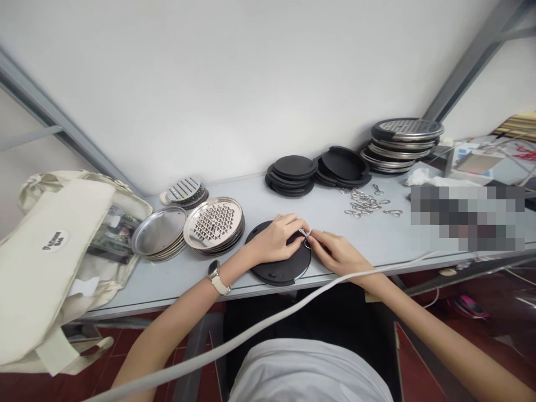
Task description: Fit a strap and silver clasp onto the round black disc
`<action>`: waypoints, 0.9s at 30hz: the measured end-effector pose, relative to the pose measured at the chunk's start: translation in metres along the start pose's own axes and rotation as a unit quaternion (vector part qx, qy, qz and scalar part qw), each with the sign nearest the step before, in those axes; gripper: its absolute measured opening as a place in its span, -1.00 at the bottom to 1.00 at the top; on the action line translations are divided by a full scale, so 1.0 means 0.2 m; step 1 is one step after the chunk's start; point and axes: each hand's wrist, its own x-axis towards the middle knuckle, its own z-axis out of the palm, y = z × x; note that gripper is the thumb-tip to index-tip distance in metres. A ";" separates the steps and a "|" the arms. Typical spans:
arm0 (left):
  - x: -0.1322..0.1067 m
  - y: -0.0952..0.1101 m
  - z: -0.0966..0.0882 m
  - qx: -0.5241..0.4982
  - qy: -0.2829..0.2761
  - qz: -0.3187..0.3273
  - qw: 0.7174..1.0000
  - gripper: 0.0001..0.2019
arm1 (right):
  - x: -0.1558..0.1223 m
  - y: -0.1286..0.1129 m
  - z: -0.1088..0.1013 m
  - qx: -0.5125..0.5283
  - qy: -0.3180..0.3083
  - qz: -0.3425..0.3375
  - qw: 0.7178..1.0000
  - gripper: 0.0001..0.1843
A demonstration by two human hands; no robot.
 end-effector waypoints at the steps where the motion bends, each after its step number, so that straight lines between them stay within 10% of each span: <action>1: 0.00 0.00 0.00 -0.001 0.000 0.001 1.000 -0.85 | 0.00 0.00 0.00 -0.001 0.000 -0.001 1.000 -0.73; 27: 0.00 0.00 0.00 -0.043 0.004 0.006 0.999 -0.83 | -0.01 0.00 0.00 0.002 0.002 0.004 1.000 -0.74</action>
